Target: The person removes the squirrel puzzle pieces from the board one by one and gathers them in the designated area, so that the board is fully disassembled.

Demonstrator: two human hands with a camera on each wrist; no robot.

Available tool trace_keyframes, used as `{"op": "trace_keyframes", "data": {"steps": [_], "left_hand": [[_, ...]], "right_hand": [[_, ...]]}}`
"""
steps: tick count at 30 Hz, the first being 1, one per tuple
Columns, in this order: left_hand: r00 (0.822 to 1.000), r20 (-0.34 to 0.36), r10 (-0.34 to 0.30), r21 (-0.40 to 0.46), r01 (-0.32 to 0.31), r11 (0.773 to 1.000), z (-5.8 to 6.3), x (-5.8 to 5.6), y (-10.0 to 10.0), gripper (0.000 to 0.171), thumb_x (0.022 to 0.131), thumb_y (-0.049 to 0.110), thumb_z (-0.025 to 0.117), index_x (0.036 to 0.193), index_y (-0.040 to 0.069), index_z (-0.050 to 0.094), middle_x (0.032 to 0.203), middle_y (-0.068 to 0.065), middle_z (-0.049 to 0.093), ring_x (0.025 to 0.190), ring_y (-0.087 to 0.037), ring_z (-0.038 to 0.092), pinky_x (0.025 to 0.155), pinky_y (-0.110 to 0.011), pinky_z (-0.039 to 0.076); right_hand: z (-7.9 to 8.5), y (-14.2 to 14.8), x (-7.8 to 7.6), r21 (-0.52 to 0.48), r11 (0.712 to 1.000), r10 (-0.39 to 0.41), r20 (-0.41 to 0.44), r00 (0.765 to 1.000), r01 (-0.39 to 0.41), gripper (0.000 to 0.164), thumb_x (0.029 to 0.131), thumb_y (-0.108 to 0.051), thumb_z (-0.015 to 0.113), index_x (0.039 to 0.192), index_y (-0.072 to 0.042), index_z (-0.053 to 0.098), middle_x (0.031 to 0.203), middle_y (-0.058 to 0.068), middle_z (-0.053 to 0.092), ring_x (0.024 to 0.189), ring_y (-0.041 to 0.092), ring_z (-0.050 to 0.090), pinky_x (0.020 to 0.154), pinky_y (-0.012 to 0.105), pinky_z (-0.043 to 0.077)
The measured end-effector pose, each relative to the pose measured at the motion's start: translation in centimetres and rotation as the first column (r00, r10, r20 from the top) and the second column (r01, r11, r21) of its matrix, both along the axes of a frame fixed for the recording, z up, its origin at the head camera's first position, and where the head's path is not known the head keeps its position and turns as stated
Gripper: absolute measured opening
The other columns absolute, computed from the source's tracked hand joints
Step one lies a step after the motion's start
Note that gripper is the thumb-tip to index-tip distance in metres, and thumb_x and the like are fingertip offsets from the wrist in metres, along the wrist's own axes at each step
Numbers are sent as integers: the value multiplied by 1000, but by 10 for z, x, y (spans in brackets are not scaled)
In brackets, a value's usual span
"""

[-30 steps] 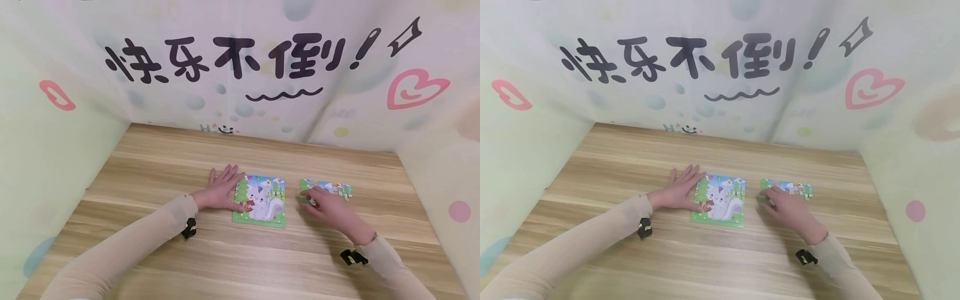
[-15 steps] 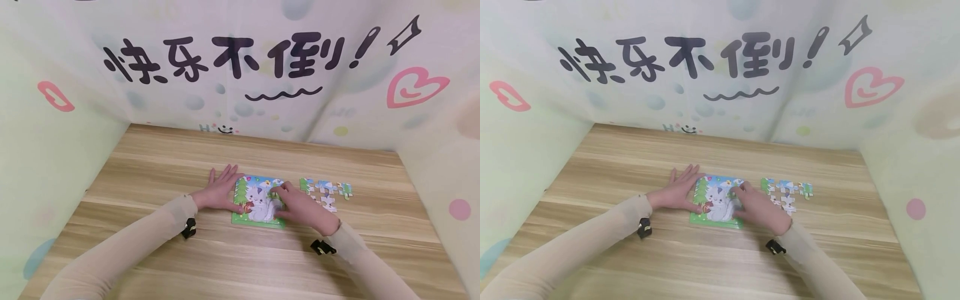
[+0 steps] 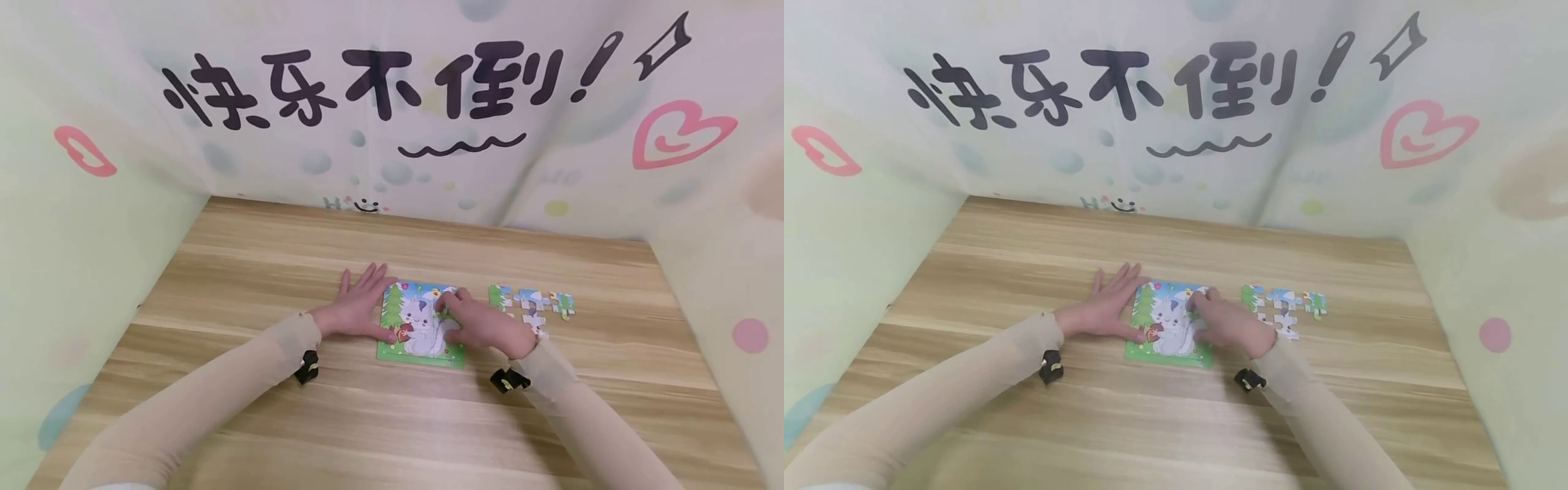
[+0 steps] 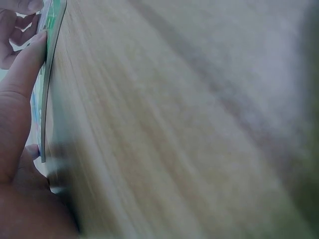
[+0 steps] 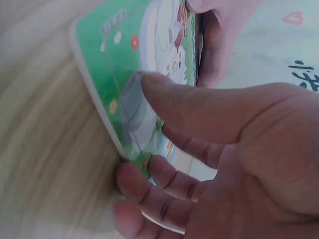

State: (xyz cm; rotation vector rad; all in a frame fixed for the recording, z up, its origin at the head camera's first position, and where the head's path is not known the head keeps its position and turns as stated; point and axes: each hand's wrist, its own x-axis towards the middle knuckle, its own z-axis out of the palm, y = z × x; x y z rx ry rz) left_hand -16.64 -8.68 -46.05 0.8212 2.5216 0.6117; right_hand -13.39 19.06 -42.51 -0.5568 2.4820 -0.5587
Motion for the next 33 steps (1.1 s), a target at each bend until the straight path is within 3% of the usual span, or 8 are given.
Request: {"op": "trace_keyframes", "data": {"steps": [3, 9, 21, 28, 33], "left_hand": [[1000, 6, 1, -2, -1, 1000, 1, 0, 0, 120, 78, 62, 85, 167, 14, 20, 174, -17, -5, 160, -35, -11, 118, -70, -17], [1000, 6, 1, -1, -1, 1000, 0, -2, 1, 120, 78, 62, 85, 167, 14, 20, 174, -17, -5, 160, -34, -11, 118, -70, -18], [1000, 0, -3, -4, 3, 1000, -2, -2, 1, 120, 78, 62, 84, 167, 14, 19, 174, -17, -6, 160, -34, -12, 118, -69, -18], [1000, 2, -6, -11, 6, 1000, -2, -1, 0, 121, 78, 63, 84, 167, 13, 19, 174, -17, -6, 160, -34, -12, 118, -69, -19], [1000, 5, -3, -4, 3, 1000, -2, -1, 0, 121, 78, 62, 84, 167, 13, 19, 174, -17, -6, 160, -34, -12, 118, -69, -19]], "right_hand": [[1, -1, 1, 16, 1000, -4, 1, 1000, 4, 45, 97, -11, 73, 136, -7, 51, 125, 18, 48, 89, 23, 58, 80, 38, 53], [3, 1, 1, 14, 1000, -1, 6, 1000, 1, 46, 94, -7, 74, 134, -8, 51, 126, 19, 47, 100, 27, 57, 93, 45, 53], [4, -3, -1, 35, 999, -3, -7, 1000, 4, 47, 90, -7, 75, 131, -7, 52, 125, 17, 50, 103, 27, 57, 94, 46, 53], [1, -2, 8, 34, 999, -25, -62, 998, 27, 45, 94, -8, 74, 134, -8, 53, 123, 18, 52, 94, 25, 57, 82, 41, 54], [1, -5, 17, 51, 998, -19, -163, 986, 27, 46, 95, -9, 75, 135, -8, 53, 121, 18, 54, 92, 25, 57, 74, 38, 53]]}}
